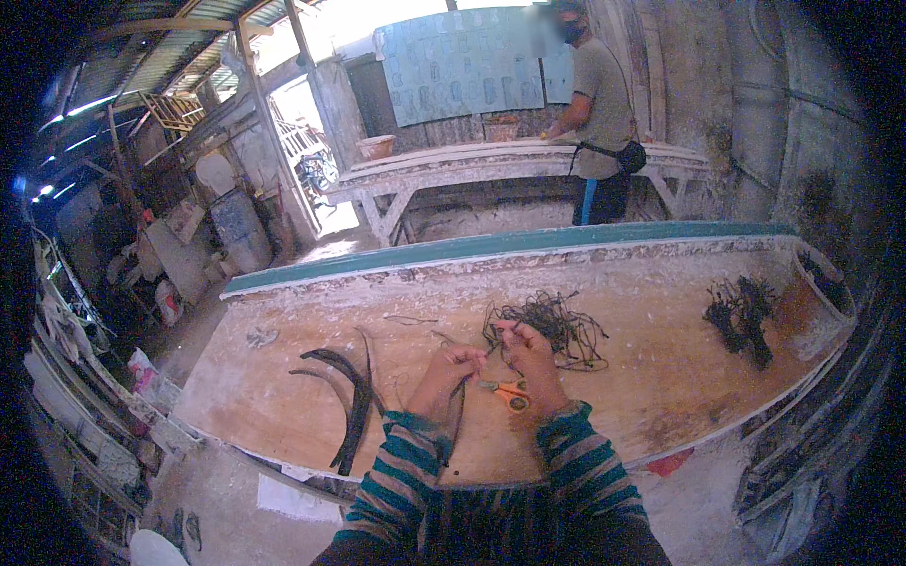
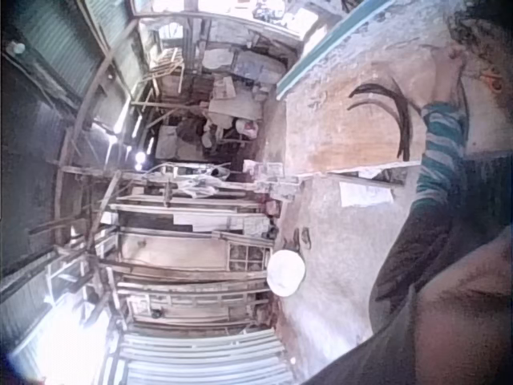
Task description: The person uses orange-handled scissors to cut dark flexible cords into short pieces on a wooden workbench. The person repeatedly picks up cords, cuts them, and places the cut pieces into a growing pile on the table. A second person works at a separate bench in the background.
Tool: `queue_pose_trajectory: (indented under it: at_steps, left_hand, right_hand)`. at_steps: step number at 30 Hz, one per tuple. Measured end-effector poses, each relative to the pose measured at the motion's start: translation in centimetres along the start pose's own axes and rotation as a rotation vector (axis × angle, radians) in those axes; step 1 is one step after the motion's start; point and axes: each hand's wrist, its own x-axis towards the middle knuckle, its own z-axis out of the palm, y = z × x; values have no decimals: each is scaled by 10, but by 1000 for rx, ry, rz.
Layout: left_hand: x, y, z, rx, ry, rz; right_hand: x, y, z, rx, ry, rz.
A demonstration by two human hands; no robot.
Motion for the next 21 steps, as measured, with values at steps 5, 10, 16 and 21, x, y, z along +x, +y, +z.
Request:
queue_pose_trajectory:
  at_steps: [5,10,16,21]
  left_hand:
    - [5,-4,-3,136,4,-49]
    - [2,0,1,126,54,-2]
    - [-1,6,0,158,212,80]
    - [2,12,-4,462,602,604]
  right_hand:
    - [10,2,-20,133,110,-42]
    - [27,7,-50,244,144,-200]
    - [25,-6,-67,751,23,-363]
    - [23,-6,-68,970,-124,-379]
